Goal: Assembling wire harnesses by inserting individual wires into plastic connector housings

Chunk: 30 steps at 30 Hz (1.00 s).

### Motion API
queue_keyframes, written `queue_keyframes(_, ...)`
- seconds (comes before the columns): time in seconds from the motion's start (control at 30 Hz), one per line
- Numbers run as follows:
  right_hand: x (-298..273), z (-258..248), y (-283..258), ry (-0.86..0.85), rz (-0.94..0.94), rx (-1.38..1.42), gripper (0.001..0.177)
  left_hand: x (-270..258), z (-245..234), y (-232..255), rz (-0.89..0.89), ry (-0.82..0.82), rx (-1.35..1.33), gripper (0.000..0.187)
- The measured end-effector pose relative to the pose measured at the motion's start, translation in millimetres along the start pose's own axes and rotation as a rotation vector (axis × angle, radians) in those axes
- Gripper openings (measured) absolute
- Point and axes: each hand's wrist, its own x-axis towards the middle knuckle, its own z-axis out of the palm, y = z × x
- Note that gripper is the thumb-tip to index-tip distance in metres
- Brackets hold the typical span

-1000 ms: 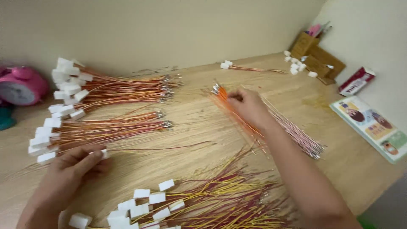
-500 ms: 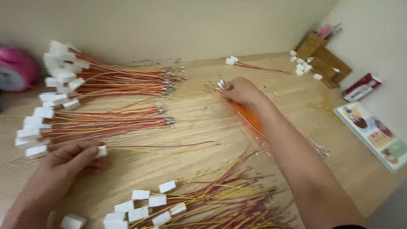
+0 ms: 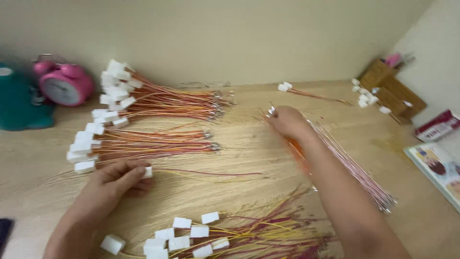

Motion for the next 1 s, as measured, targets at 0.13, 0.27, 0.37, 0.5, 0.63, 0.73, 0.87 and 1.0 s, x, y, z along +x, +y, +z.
queue_keyframes(0.13,-45,-21,-33,0.083,-0.187,0.237,0.021,8,-4,-10,0.05,-0.037,-0.038,0.025)
queue_keyframes(0.27,-85,-17,-78,-0.097,-0.349,0.96,0.022,-6,-3,0,0.084,-0.043,-0.143,0.029)
queue_keyframes(0.37,-121,-21,-120,-0.145,-0.429,1.032,0.025,-2,-6,-6,0.119,-0.063,-0.19,0.028)
queue_keyframes(0.5,-149,-23,-167,-0.159,-0.489,0.978,0.017,20,-5,-25,0.176,-0.131,-0.284,0.029)
queue_keyframes(0.63,-152,0,-188,-0.103,-0.57,0.888,0.015,0,-5,-6,0.154,-0.135,-0.348,0.029)
queue_keyframes(0.73,-148,15,-192,-0.036,-0.631,0.788,0.013,10,-8,-15,0.128,-0.164,-0.413,0.029)
queue_keyframes(0.87,-152,20,-197,0.009,-0.641,0.77,0.011,16,-9,-24,0.142,-0.222,-0.425,0.029)
queue_keyframes(1.0,-152,20,-197,0.076,-0.664,0.702,0.01,19,-10,-25,0.146,-0.244,-0.414,0.027)
